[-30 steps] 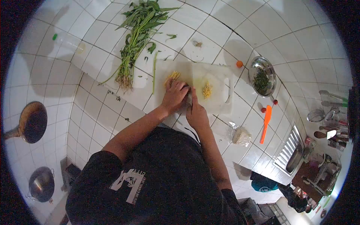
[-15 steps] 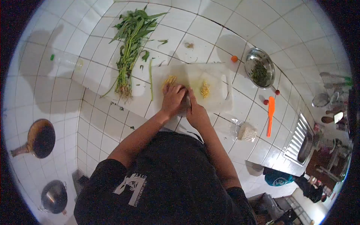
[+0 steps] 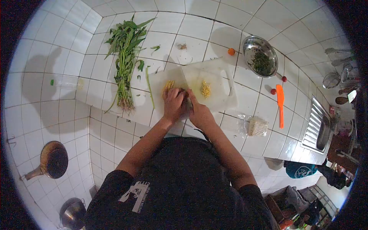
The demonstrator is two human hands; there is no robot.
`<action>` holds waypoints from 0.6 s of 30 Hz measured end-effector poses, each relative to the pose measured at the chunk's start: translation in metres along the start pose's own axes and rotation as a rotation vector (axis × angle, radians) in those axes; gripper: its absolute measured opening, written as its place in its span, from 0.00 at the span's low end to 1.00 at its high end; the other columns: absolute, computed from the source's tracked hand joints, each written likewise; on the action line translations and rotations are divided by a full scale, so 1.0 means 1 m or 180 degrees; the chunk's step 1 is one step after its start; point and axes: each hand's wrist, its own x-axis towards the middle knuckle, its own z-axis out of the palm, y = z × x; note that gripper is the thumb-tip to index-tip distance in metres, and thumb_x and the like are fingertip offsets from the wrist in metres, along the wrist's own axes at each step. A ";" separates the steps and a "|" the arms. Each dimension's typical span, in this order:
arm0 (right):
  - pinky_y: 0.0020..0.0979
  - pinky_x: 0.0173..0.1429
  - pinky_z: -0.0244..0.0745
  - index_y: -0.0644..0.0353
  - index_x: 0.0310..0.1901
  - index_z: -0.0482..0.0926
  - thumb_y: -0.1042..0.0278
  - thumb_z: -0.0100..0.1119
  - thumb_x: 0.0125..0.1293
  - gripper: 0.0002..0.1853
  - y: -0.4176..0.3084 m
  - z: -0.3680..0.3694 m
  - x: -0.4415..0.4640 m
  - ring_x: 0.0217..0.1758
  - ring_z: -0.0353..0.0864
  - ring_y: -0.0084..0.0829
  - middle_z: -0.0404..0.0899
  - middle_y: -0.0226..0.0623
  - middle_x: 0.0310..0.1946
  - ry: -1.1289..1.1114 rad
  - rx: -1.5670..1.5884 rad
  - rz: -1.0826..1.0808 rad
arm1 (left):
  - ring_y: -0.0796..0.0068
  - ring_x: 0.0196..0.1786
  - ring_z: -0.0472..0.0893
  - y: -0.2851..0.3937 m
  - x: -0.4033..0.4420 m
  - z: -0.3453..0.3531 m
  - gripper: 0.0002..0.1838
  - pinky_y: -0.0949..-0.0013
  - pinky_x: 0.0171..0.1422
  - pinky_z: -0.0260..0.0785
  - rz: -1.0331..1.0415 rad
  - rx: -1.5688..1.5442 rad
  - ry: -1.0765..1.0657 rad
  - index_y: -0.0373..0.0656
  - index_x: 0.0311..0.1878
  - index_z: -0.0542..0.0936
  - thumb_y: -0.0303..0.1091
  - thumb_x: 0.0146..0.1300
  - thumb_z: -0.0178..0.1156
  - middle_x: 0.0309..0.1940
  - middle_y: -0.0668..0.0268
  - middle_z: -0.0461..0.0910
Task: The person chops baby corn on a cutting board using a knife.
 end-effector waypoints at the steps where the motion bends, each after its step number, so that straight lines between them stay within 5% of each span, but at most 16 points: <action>1: 0.63 0.48 0.76 0.49 0.82 0.41 0.76 0.50 0.62 0.47 -0.003 -0.005 -0.006 0.37 0.83 0.68 0.81 0.69 0.31 -0.0006 0.0011 0.0005 | 0.60 0.57 0.75 0.001 0.001 0.001 0.13 0.43 0.75 0.52 0.0017 -0.0034 0.0066 0.49 0.48 0.84 0.34 0.59 0.66 0.49 0.64 0.77; 12: 0.62 0.45 0.77 0.43 0.82 0.41 0.71 0.53 0.63 0.48 0.000 0.013 -0.008 0.36 0.84 0.65 0.82 0.66 0.30 -0.0063 -0.0191 0.0120 | 0.60 0.61 0.74 -0.014 -0.005 0.013 0.11 0.44 0.74 0.53 0.0051 0.0242 -0.0048 0.46 0.48 0.83 0.35 0.65 0.60 0.52 0.66 0.77; 14: 0.62 0.45 0.78 0.41 0.82 0.41 0.70 0.53 0.64 0.48 -0.003 0.014 -0.001 0.36 0.84 0.65 0.83 0.65 0.31 0.0002 -0.0217 0.0113 | 0.47 0.62 0.74 -0.007 0.003 0.003 0.14 0.41 0.76 0.52 -0.0494 -0.0538 -0.0346 0.41 0.51 0.83 0.35 0.66 0.56 0.55 0.57 0.78; 18: 0.61 0.43 0.80 0.42 0.82 0.41 0.70 0.53 0.64 0.47 0.003 0.015 -0.012 0.34 0.85 0.63 0.83 0.63 0.31 0.0121 -0.0303 0.0135 | 0.57 0.60 0.76 -0.034 -0.014 0.040 0.14 0.43 0.72 0.56 -0.0187 -0.0066 -0.0014 0.46 0.50 0.84 0.35 0.63 0.60 0.50 0.63 0.80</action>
